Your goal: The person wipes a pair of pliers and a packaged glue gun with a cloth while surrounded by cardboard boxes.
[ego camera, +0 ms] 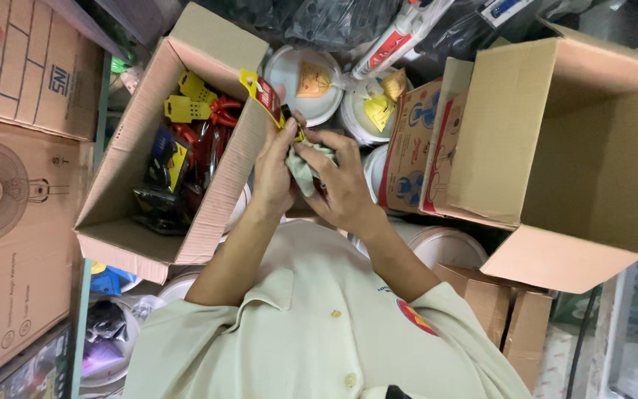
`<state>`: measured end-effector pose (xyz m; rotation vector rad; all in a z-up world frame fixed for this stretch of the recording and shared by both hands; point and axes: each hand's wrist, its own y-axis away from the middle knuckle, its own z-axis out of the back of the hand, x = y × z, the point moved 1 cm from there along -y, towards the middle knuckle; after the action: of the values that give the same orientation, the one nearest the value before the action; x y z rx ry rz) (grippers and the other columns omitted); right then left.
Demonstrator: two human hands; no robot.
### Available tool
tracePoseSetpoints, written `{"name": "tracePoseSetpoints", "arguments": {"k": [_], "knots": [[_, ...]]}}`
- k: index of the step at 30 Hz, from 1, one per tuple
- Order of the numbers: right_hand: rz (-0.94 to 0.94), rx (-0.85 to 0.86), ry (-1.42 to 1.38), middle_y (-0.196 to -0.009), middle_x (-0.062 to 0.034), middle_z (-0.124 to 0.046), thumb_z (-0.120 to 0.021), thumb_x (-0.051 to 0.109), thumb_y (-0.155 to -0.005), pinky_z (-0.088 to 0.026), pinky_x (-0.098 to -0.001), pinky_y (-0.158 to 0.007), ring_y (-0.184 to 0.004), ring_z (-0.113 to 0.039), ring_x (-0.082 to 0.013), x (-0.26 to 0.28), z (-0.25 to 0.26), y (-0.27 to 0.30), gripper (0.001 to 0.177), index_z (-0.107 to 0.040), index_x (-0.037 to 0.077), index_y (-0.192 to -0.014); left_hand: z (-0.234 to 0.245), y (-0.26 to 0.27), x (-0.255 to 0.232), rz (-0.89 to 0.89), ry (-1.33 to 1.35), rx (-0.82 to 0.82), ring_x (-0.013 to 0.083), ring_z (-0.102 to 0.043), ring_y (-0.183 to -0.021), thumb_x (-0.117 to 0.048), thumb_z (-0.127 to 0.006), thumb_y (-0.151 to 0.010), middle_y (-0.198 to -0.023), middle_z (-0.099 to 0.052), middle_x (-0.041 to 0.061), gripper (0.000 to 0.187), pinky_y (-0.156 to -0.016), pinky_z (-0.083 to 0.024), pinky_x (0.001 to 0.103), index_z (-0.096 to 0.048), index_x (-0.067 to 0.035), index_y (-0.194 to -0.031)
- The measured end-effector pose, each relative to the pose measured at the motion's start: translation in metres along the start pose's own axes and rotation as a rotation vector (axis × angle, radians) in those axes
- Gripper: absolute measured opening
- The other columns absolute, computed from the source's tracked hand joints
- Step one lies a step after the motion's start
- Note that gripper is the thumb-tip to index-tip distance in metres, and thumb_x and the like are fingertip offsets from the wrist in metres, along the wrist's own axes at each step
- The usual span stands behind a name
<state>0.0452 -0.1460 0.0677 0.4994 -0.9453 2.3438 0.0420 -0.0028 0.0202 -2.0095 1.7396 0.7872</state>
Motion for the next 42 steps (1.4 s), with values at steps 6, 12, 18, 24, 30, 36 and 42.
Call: {"name": "tracePoseSetpoints", "arguments": {"k": [6, 12, 18, 24, 30, 36, 42], "knots": [[-0.065, -0.049, -0.109, -0.138, -0.0214, -0.05, -0.08, 0.005, -0.083, -0.047, -0.0409, -0.111, -0.129, -0.055, -0.0387, -0.008, -0.015, 0.009, 0.063, -0.051, 0.008, -0.138, 0.007, -0.006, -0.007, 0.093, -0.16, 0.003, 0.0193, -0.039, -0.14, -0.008, -0.056, -0.098, -0.154, -0.035, 0.011, 0.078, -0.116, -0.034, 0.034, -0.014, -0.017, -0.162], [-0.339, -0.202, -0.689, -0.134, -0.0131, -0.055, -0.067, -0.001, -0.091, -0.044, -0.0368, -0.115, -0.126, -0.056, -0.0256, -0.024, -0.014, 0.026, 0.044, -0.054, 0.005, -0.132, 0.012, -0.002, -0.009, 0.085, -0.203, 0.18, 0.0244, -0.053, -0.132, -0.01, -0.062, -0.102, -0.14, -0.053, 0.017, 0.054, -0.114, -0.043, 0.041, -0.04, -0.002, -0.15], [-0.435, -0.139, -0.96, -0.131, -0.0082, -0.055, -0.065, 0.0, -0.091, -0.046, -0.0321, -0.103, -0.118, -0.056, -0.015, -0.038, -0.016, 0.039, 0.04, -0.052, 0.004, -0.129, -0.002, 0.007, -0.001, 0.1, 0.07, 0.336, 0.0266, -0.059, -0.135, -0.025, -0.056, -0.107, -0.147, -0.058, 0.02, 0.037, -0.118, -0.045, 0.04, -0.064, 0.006, -0.127], [-0.487, -0.231, -0.822, -0.116, -0.0085, -0.057, -0.071, 0.002, -0.091, -0.051, -0.0314, -0.096, -0.105, -0.058, -0.0132, -0.038, -0.017, 0.045, 0.039, -0.052, 0.003, -0.125, 0.0, 0.01, -0.002, 0.173, 0.082, 0.302, 0.0298, -0.062, -0.128, -0.026, -0.054, -0.108, -0.14, -0.062, 0.024, 0.039, -0.113, -0.047, 0.044, -0.064, 0.008, -0.124], [-0.232, -0.392, -0.511, -0.137, -0.0139, -0.049, -0.056, 0.011, -0.098, -0.047, -0.0359, -0.108, -0.125, -0.053, -0.0216, -0.037, -0.006, 0.036, 0.037, -0.056, 0.004, -0.134, -0.003, 0.002, -0.008, 0.023, -0.071, 0.193, 0.0252, -0.063, -0.128, -0.025, -0.052, -0.11, -0.136, -0.066, 0.021, 0.038, -0.114, -0.047, 0.04, -0.062, 0.007, -0.128], [-0.061, -0.198, -0.103, -0.13, -0.0166, -0.054, -0.051, 0.011, -0.109, -0.05, -0.0385, -0.105, -0.122, -0.057, -0.0305, -0.034, -0.001, 0.019, 0.02, -0.06, 0.004, -0.126, -0.021, 0.004, -0.002, 0.046, -0.024, 0.109, 0.0217, -0.065, -0.118, -0.025, -0.05, -0.109, -0.131, -0.067, 0.016, 0.037, -0.105, -0.051, 0.04, -0.06, 0.003, -0.131], [-0.732, -0.237, -0.384, -0.104, -0.0215, -0.058, -0.058, 0.009, -0.103, -0.045, -0.0403, -0.084, -0.092, -0.052, -0.0327, -0.034, 0.011, 0.023, 0.019, -0.064, -0.002, -0.117, -0.013, 0.008, -0.019, -0.097, -0.055, 0.099, 0.0255, -0.068, -0.118, -0.029, -0.049, -0.114, -0.121, -0.071, 0.018, 0.035, -0.107, -0.054, 0.04, -0.061, 0.002, -0.124]]}}
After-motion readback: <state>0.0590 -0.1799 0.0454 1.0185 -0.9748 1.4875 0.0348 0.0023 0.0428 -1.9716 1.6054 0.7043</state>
